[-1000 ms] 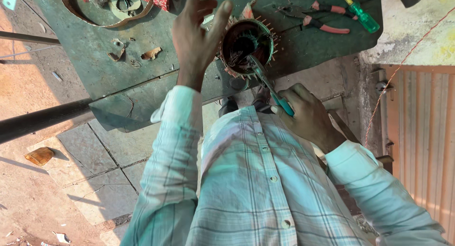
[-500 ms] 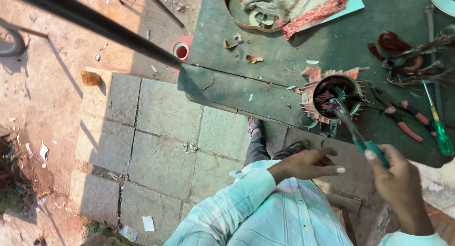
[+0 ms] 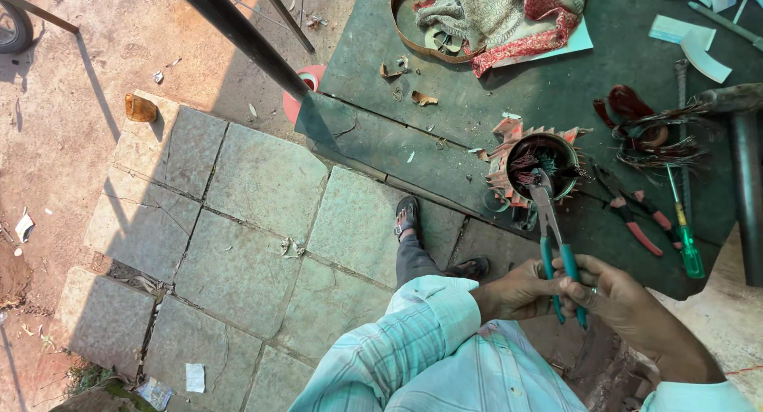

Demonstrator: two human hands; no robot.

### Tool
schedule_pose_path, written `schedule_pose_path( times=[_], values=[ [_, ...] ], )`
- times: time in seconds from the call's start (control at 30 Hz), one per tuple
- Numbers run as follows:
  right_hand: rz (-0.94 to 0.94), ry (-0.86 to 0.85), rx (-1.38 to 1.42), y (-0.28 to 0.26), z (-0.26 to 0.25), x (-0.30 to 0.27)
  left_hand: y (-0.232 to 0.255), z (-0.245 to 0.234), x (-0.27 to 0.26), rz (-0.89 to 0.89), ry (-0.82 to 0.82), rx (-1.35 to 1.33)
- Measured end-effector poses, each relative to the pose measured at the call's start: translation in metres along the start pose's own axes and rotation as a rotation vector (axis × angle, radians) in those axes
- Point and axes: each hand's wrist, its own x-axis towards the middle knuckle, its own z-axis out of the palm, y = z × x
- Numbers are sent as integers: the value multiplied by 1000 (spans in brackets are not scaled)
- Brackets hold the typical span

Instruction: The person uses pliers and a screwdriver to remove copper windings from a cylindrical electrical component on a workbench. They repeatedly pull and cut wires, placing removed pieces on the table. The person rotates the component and adjusts their grip throughout the process.

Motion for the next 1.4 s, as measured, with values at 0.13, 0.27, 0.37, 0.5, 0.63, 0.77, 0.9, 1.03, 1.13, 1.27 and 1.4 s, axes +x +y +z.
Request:
schedule_pose_path(
  times=[0.13,0.27,0.37,0.5,0.63,0.77,0.9,1.03,1.13,1.27,1.4],
  values=[
    [29,-2,37,-2,11,18,4,10,2,-8,19,-17],
    [98,20,37,5,6,36,15,20,-1,-47,47,-73],
    [76,135,-127,-7,3,41,28,19,-8,-20,54,-1],
    [17,173,-222,-25,3,20,36,17,-16,-12,116,221],
    [72,-27,-8,-47,19,16,68,39,-17,-187,229,985],
    [137,-132,16,-51,32,20,135,72,-44,-402,253,1620],
    [21,-103,-134,-19,16,29,211,88,-66,-158,372,1431],
    [-69,-74,-183,24,-5,38,270,91,-23,418,752,1530],
    [-31,37,-207,43,-3,43,295,91,22,829,674,1656],
    [-81,62,-147,42,17,39,309,93,75,757,265,1859],
    [-66,93,-145,28,33,36,297,97,92,121,417,1986]
  ],
)
